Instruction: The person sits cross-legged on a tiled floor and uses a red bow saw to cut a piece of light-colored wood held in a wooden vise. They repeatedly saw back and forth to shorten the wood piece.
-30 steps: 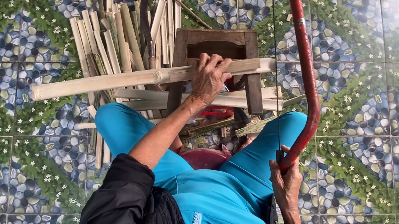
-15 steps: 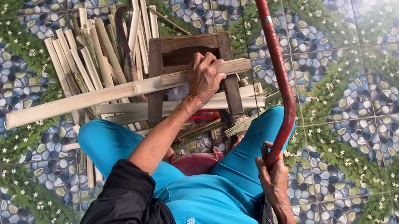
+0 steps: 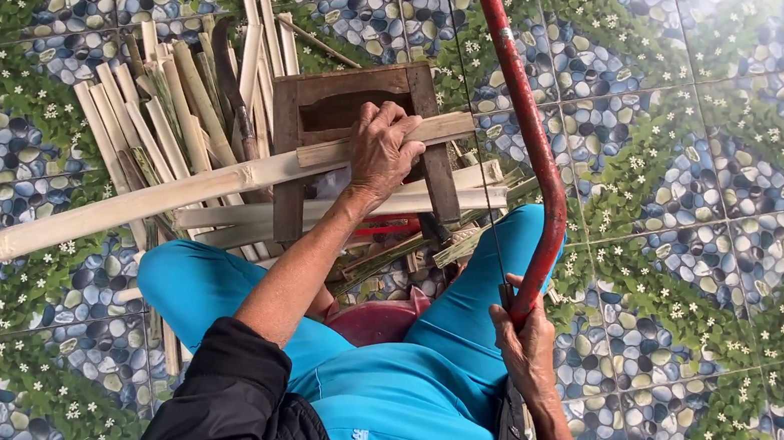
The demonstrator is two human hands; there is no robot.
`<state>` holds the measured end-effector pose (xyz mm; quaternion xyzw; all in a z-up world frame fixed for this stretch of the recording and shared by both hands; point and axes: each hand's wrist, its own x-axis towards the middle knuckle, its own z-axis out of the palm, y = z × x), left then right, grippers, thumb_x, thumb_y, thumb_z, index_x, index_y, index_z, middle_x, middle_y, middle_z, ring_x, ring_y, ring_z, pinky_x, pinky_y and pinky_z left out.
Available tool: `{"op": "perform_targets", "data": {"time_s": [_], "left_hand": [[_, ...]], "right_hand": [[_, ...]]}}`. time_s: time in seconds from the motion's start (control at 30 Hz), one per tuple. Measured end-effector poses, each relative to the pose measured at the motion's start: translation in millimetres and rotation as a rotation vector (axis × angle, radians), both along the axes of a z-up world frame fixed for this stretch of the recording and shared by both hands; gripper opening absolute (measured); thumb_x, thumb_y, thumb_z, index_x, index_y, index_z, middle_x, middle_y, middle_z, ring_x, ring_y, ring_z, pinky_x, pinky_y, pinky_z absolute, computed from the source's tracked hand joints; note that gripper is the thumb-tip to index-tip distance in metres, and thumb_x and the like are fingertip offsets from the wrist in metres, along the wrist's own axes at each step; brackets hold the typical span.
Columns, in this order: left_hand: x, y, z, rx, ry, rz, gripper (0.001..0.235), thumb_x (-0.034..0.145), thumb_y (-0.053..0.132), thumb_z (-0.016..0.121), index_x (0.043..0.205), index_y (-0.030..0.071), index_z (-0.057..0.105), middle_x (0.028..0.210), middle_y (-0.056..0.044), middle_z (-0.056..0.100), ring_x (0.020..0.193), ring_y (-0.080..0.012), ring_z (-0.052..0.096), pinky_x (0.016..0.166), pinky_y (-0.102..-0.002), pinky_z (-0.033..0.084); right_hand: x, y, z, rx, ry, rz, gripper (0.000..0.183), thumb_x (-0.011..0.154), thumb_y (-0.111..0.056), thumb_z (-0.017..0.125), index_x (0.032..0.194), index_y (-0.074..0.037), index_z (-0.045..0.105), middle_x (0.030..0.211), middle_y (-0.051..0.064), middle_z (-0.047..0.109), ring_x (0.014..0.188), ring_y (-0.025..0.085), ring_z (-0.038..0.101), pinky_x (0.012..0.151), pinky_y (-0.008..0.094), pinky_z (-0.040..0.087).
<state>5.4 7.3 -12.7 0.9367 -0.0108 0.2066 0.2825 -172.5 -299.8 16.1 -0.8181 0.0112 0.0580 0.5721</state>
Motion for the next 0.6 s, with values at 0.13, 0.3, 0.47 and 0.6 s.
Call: {"op": "perform_targets", "data": {"time_s": [0.13,0.3,0.47,0.6], "left_hand": [[0.2,2.0,-2.8,0.039,0.003,-0.006,0.036,0.075,0.033,0.084,0.107,0.020,0.073,0.101,0.001,0.055,0.101,-0.0244,0.051,0.086,-0.042,0.047],[-0.5,2.1,-2.1,0.031,0.005,-0.007,0.036,0.077,0.034,0.083,0.111,0.023,0.073,0.103,0.003,0.057,0.102,-0.0231,0.051,0.088,-0.041,0.046],[-1.2,2.7,-4.0,0.040,0.010,0.009,0.037,0.077,0.037,0.082,0.111,0.024,0.074,0.104,0.004,0.060,0.103,-0.0218,0.052,0.088,-0.041,0.045],[0.4,3.8,-10.9,0.094,0.000,0.005,0.038,0.079,0.039,0.080,0.114,0.025,0.073,0.105,0.004,0.062,0.104,-0.0214,0.051,0.088,-0.041,0.045]], "right_hand": [[0.3,2.6,7.0,0.190,0.056,0.012,0.042,0.091,-0.018,0.068,0.131,-0.008,0.059,0.046,0.008,0.056,0.038,0.015,0.057,0.035,0.023,0.046],[1.9,2.6,19.1,0.154,0.038,0.018,0.043,0.091,-0.017,0.068,0.132,-0.005,0.058,0.048,0.009,0.057,0.038,0.016,0.057,0.037,0.024,0.046],[-0.2,5.5,19.4,0.135,0.020,0.010,0.043,0.090,-0.015,0.068,0.131,-0.004,0.059,0.046,0.009,0.057,0.037,0.016,0.056,0.036,0.024,0.045],[-1.5,6.3,17.9,0.073,0.021,-0.013,0.044,0.087,-0.015,0.071,0.130,-0.009,0.062,0.049,0.012,0.062,0.040,0.019,0.061,0.040,0.028,0.050]]}}
